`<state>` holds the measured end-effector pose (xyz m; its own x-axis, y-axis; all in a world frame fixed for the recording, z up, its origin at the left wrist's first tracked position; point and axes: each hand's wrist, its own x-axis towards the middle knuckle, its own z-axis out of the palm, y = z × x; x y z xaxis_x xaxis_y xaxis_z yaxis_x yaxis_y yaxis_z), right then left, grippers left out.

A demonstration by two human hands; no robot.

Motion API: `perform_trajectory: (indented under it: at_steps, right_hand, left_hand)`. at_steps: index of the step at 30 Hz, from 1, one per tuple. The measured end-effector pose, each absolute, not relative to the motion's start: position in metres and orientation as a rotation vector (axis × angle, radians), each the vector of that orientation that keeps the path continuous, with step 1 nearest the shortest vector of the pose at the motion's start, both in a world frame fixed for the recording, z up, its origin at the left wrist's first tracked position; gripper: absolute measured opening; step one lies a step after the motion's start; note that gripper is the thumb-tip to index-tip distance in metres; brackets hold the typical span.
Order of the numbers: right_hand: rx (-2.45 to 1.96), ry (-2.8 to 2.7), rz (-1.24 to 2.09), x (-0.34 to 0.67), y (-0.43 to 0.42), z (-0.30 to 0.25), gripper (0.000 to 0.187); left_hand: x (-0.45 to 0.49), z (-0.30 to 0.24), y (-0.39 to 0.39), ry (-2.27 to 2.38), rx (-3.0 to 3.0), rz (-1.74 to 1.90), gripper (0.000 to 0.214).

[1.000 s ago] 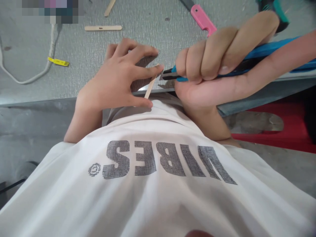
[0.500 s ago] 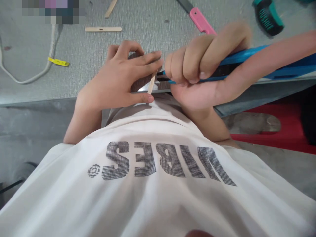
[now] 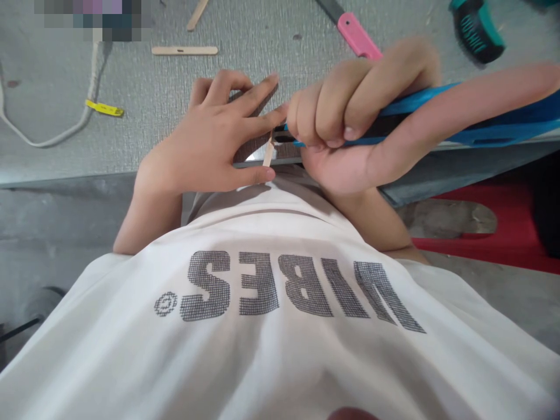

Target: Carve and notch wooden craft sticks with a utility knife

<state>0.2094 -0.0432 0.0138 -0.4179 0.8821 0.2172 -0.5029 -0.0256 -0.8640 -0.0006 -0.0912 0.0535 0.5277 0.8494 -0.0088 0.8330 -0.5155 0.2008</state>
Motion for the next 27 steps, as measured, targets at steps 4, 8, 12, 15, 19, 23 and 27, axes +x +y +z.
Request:
perform_trajectory:
  at_steps: [4, 8, 12, 15, 19, 23, 27]
  right_hand:
    - [-0.253, -1.306, 1.387, 0.204, -0.044, 0.026, 0.098]
    - [-0.289, -1.319, 1.354, 0.199, -0.048, 0.041, 0.097]
    - [-0.294, -1.399, 1.314, 0.203, -0.046, 0.041, 0.096]
    - [-0.333, -1.53, 1.327, 0.214, -0.042, 0.036, 0.094]
    - [-0.385, -1.605, 1.343, 0.224, -0.038, 0.031, 0.092]
    - [-0.245, -1.55, 1.349, 0.217, -0.041, 0.028, 0.089]
    - [-0.02, -1.464, 1.334, 0.206, -0.047, 0.021, 0.084]
  left_hand:
    - [-0.001, 0.053, -0.092, 1.431, 2.58, 0.16, 0.063]
    - [-0.003, 0.051, -0.091, 1.422, 2.568, 0.179, 0.069]
    - [-0.006, 0.046, -0.087, 1.409, 2.505, 0.243, 0.069]
    - [-0.008, 0.044, -0.085, 1.387, 2.499, 0.263, 0.069]
    - [-0.007, 0.045, -0.085, 1.412, 2.491, 0.254, 0.069]
    - [-0.005, 0.048, -0.087, 1.445, 2.464, 0.246, 0.065]
    - [-0.004, 0.05, -0.088, 1.439, 2.47, 0.265, 0.063]
